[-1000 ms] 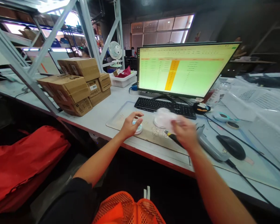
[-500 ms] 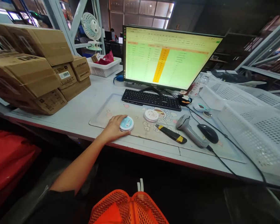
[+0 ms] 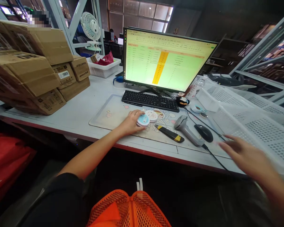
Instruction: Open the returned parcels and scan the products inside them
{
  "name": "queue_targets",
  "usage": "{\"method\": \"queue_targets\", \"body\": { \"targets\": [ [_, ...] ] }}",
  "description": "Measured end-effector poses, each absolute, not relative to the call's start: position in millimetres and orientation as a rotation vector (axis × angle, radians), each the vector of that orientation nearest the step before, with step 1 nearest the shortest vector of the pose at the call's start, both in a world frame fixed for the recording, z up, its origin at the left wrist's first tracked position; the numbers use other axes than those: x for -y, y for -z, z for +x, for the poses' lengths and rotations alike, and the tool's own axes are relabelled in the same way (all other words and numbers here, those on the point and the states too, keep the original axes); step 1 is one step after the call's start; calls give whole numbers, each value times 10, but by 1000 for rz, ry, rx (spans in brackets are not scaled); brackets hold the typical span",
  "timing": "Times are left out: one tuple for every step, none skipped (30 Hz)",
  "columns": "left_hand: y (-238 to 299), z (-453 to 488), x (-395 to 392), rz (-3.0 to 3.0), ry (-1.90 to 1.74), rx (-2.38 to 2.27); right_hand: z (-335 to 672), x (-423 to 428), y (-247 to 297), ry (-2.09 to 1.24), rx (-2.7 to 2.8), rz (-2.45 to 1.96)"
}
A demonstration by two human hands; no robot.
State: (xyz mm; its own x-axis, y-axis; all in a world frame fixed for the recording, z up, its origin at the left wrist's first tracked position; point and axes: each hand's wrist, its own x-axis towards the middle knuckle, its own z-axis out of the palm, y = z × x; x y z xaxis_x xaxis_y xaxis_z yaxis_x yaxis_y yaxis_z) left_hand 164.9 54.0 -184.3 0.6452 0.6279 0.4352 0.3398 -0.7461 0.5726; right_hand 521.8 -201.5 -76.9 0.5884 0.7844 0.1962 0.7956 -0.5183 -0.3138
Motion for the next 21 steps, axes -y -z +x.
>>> {"method": "queue_targets", "body": {
  "targets": [
    [1857,1715,-518,2433,-863,-712,5181,1825,857,-46,1293,-2516],
    [1876,1755,-496,2445,-837,-662,5131,1608,959,-79,1350,-2550],
    [1897,1772,-479,2454,-811,-617,5074,1389,1067,-101,1399,-2591],
    [1917,1768,-465,2460,-788,-579,5014,1188,1175,-105,1451,-2625],
    [1932,1750,-456,2464,-773,-552,4958,1021,1273,-76,1495,-2654],
    [1942,1725,-449,2467,-767,-536,4909,897,1356,-33,1525,-2684],
    [1944,1700,-445,2472,-770,-530,4871,816,1417,21,1542,-2712],
    [1942,1680,-440,2479,-780,-528,4847,773,1453,74,1550,-2738],
    [1935,1669,-435,2489,-791,-523,4834,761,1460,111,1550,-2763],
    [1928,1668,-428,2501,-804,-513,4833,771,1438,132,1549,-2780],
    [1921,1674,-420,2514,-818,-499,4839,794,1389,139,1543,-2789],
    [1916,1686,-412,2528,-830,-481,4848,827,1316,140,1535,-2785],
    [1913,1700,-404,2544,-835,-461,4854,864,1225,131,1532,-2763],
    [1913,1713,-396,2558,-833,-444,4850,905,1125,105,1545,-2713],
    [1915,1724,-390,2570,-828,-432,4833,946,1023,55,1581,-2631],
    [1918,1730,-385,2577,-825,-428,4797,988,928,-23,1641,-2516],
    [1922,1733,-383,2581,-824,-429,4741,1025,847,-118,1715,-2376],
    [1927,1733,-381,2582,-826,-434,4666,1056,785,-213,1792,-2226],
    [1932,1731,-380,2580,-829,-440,4577,1078,743,-290,1858,-2090],
    [1938,1727,-379,2577,-830,-444,4479,1089,721,-342,1911,-1990],
    [1945,1724,-379,2570,-831,-447,4383,1087,717,-369,1955,-1930]
  ]
}}
